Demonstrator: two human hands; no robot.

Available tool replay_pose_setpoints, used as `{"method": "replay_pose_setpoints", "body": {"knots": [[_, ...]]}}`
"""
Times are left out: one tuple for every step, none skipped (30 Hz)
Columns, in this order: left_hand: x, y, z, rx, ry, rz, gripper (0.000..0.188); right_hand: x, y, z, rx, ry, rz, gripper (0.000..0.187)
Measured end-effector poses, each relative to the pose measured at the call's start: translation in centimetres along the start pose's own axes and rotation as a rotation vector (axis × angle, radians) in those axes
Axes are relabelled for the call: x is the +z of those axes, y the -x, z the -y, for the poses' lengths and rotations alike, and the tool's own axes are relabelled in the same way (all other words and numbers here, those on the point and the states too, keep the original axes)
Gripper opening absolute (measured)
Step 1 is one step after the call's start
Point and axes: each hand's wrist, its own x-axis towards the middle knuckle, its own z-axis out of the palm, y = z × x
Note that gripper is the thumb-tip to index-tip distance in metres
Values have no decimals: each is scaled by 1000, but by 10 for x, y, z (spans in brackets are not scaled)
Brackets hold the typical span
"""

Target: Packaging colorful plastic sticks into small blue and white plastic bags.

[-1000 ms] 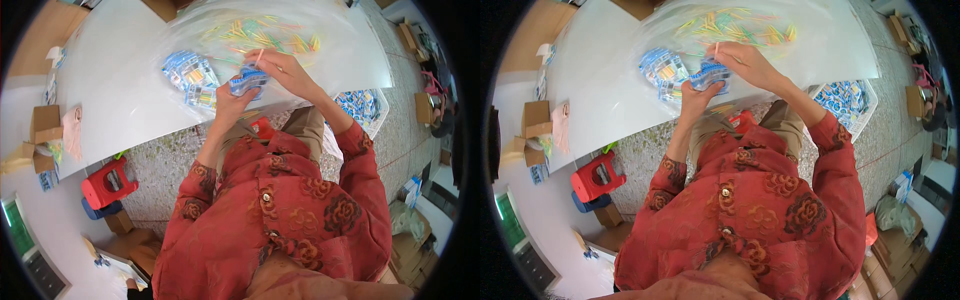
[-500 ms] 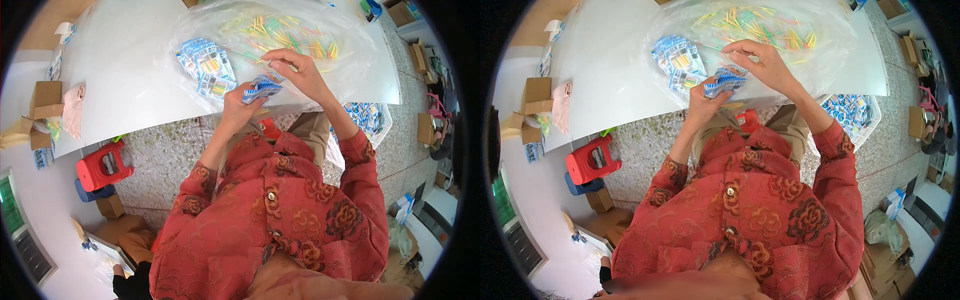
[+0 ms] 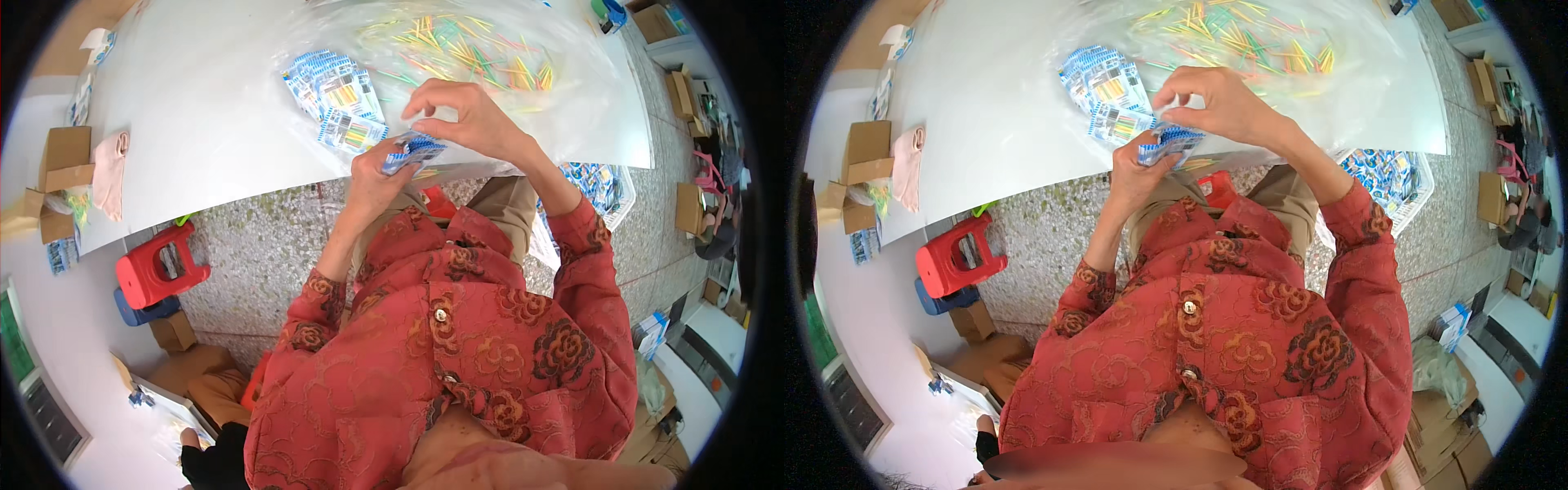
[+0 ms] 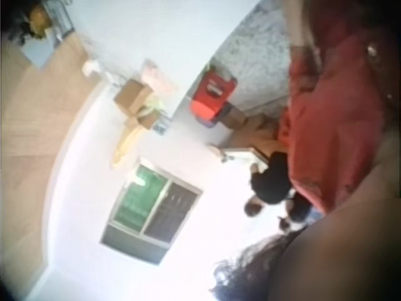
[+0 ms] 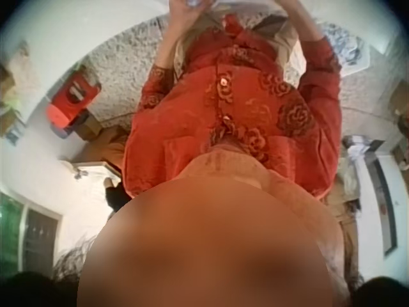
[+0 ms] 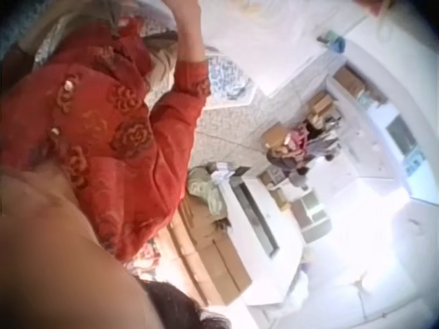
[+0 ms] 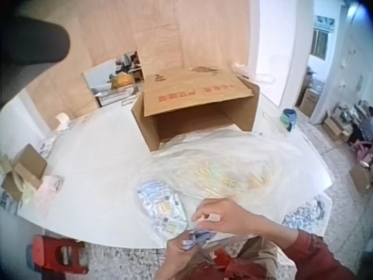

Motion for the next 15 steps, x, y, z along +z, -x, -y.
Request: {"method": "replay_pose_setpoints", "body": {"knots": [[0, 1, 0, 24, -29, 0, 25, 1, 0, -1, -101, 148, -4, 11], [-1, 1, 0, 48, -58, -1, 24, 2, 1, 0, -103, 147, 1, 11], [-2, 3, 2, 43, -59, -11, 24, 4, 2, 2, -70, 184, -21, 9], [-3, 5, 4, 38, -49, -8, 23, 5, 2, 3, -37, 221, -44, 6], [-4, 6, 8, 33, -39, -4, 22, 7, 3, 4, -40, 218, -35, 6], [-4, 8, 11, 30, -37, -7, 22, 8, 4, 5, 5, 164, -86, 6], [-2, 10, 15, -18, 54, -32, 20, 9, 5, 5, 50, 111, -137, 5], [-1, 12, 18, -65, 145, -56, 19, 11, 5, 4, 53, 111, -134, 5], [0, 14, 19, -69, 149, -54, 19, 13, 5, 4, 16, 80, -223, 4], [1, 16, 20, -60, 189, -90, 16, 15, 6, 3, -20, 49, -312, 4], [1, 17, 21, -52, 229, -125, 14, 16, 7, 4, -14, 51, -311, 4], [1, 18, 26, -53, 233, -122, 14, 16, 6, 6, -63, 86, -341, 4], [-1, 18, 33, -2, 197, -116, 13, 17, 6, 7, -113, 121, -371, 5], [-1, 18, 38, 49, 161, -111, 14, 18, 6, 6, -110, 124, -372, 5], [-1, 18, 35, 49, 164, -107, 14, 20, 7, 4, -165, 178, -379, 5]]}}
